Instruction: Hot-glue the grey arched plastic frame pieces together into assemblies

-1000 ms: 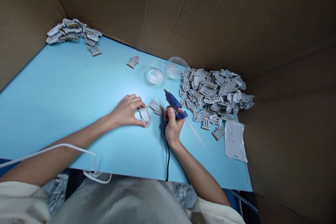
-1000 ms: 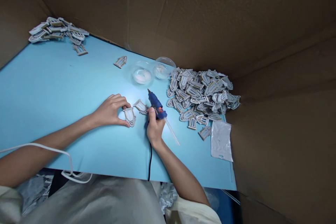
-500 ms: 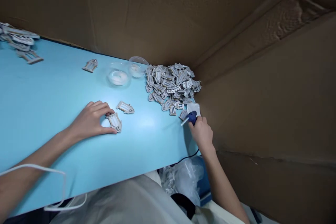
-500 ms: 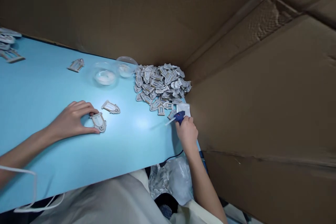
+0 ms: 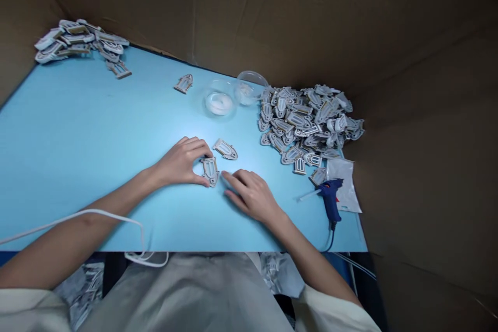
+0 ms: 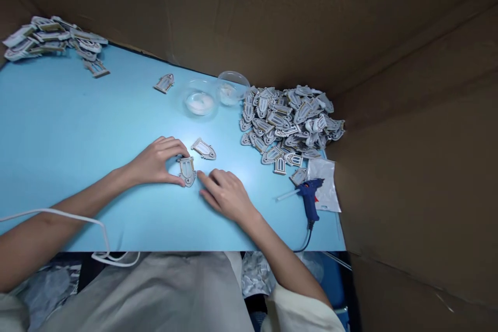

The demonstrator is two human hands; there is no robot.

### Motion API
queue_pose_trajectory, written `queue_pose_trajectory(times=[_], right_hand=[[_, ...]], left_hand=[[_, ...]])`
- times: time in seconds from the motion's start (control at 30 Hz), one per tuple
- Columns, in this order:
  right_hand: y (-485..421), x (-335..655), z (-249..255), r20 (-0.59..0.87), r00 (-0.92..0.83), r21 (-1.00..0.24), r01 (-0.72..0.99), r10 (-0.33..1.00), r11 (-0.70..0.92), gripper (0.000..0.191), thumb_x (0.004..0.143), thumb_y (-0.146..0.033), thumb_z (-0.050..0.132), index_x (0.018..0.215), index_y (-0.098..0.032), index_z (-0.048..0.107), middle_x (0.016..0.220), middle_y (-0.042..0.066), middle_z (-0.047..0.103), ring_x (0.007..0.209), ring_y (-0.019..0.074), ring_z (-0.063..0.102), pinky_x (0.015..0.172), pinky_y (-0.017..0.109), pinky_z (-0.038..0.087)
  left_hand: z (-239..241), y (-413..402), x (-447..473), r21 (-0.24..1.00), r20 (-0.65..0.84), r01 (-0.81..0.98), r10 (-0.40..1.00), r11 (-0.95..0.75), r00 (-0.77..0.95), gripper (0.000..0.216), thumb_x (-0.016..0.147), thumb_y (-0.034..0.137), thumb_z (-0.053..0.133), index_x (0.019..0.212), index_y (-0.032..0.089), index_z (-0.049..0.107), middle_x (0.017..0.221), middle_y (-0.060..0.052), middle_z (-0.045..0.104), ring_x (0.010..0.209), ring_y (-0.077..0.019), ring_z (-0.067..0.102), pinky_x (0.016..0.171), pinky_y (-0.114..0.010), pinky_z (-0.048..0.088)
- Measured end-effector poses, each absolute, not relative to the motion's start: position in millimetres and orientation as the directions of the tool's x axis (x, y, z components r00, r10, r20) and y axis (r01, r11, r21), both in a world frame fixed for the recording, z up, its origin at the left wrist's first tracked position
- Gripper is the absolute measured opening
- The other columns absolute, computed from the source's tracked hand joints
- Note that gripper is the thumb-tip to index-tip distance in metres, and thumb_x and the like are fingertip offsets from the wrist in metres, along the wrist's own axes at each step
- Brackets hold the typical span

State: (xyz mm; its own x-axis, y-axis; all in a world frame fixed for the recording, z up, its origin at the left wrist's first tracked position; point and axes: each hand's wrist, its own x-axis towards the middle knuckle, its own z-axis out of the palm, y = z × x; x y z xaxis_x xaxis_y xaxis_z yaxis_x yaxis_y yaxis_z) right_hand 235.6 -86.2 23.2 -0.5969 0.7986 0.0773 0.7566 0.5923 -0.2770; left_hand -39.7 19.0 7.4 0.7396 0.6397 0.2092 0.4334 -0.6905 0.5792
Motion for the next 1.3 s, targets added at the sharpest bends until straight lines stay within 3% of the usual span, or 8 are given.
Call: queue_pose_trajectory(times=[0.27, 0.6, 1.0, 1.2, 1.3], right_hand=[[-69, 220, 5, 0.218, -0.648, -0.228, 0.693, 0.730, 0.684, 0.047, 0.117, -0.045, 0.038, 0.141, -0.017, 0.067, 0.096, 0.008, 0.063, 0.077, 0.0196, 0.054, 0.072, 0.033, 0.042], [-69, 210, 11, 0.257, -0.630, -0.184, 0.713, 0.733, 0.677, 0.041, 0.117, -0.043, 0.041, 0.131, -0.021, 0.072, 0.089, 0.005, 0.059, 0.071, 0.0181, 0.049, 0.070, 0.033, 0.037], [-74, 203, 8, 0.282, -0.596, -0.113, 0.758, 0.752, 0.643, 0.040, 0.115, -0.043, 0.049, 0.142, -0.021, 0.068, 0.086, 0.005, 0.059, 0.074, 0.0206, 0.050, 0.068, 0.034, 0.035], [-73, 209, 7, 0.334, -0.632, -0.198, 0.678, 0.699, 0.708, 0.034, 0.116, -0.034, 0.046, 0.131, -0.016, 0.071, 0.084, 0.005, 0.062, 0.068, 0.0182, 0.051, 0.065, 0.034, 0.038], [-69, 212, 8, 0.324, -0.539, -0.409, 0.661, 0.777, 0.629, 0.029, 0.115, -0.028, 0.045, 0.122, -0.017, 0.071, 0.086, 0.005, 0.065, 0.070, 0.0172, 0.055, 0.066, 0.032, 0.041]], left_hand=[[5, 19, -39, 0.575, 0.176, 0.468, 0.660, -0.671, 0.730, 0.068, 0.070, 0.071, 0.092, 0.111, 0.020, 0.074, 0.106, -0.007, 0.074, 0.101, -0.0279, 0.067, 0.088, -0.039, 0.043], [7, 18, -38, 0.582, 0.181, 0.459, 0.657, -0.671, 0.732, 0.068, 0.070, 0.069, 0.094, 0.111, 0.018, 0.074, 0.106, -0.006, 0.074, 0.100, -0.0274, 0.067, 0.087, -0.039, 0.042], [5, 19, -38, 0.569, 0.209, 0.441, 0.641, -0.694, 0.738, 0.067, 0.072, 0.070, 0.091, 0.109, 0.018, 0.073, 0.106, -0.006, 0.074, 0.098, -0.0260, 0.067, 0.084, -0.038, 0.041], [6, 18, -36, 0.548, 0.211, 0.461, 0.649, -0.697, 0.731, 0.069, 0.068, 0.073, 0.092, 0.106, 0.019, 0.074, 0.101, -0.006, 0.075, 0.095, -0.0262, 0.066, 0.082, -0.038, 0.040], [6, 17, -35, 0.550, 0.210, 0.462, 0.650, -0.696, 0.730, 0.068, 0.067, 0.071, 0.094, 0.106, 0.018, 0.075, 0.102, -0.005, 0.075, 0.095, -0.0265, 0.066, 0.082, -0.038, 0.039]])
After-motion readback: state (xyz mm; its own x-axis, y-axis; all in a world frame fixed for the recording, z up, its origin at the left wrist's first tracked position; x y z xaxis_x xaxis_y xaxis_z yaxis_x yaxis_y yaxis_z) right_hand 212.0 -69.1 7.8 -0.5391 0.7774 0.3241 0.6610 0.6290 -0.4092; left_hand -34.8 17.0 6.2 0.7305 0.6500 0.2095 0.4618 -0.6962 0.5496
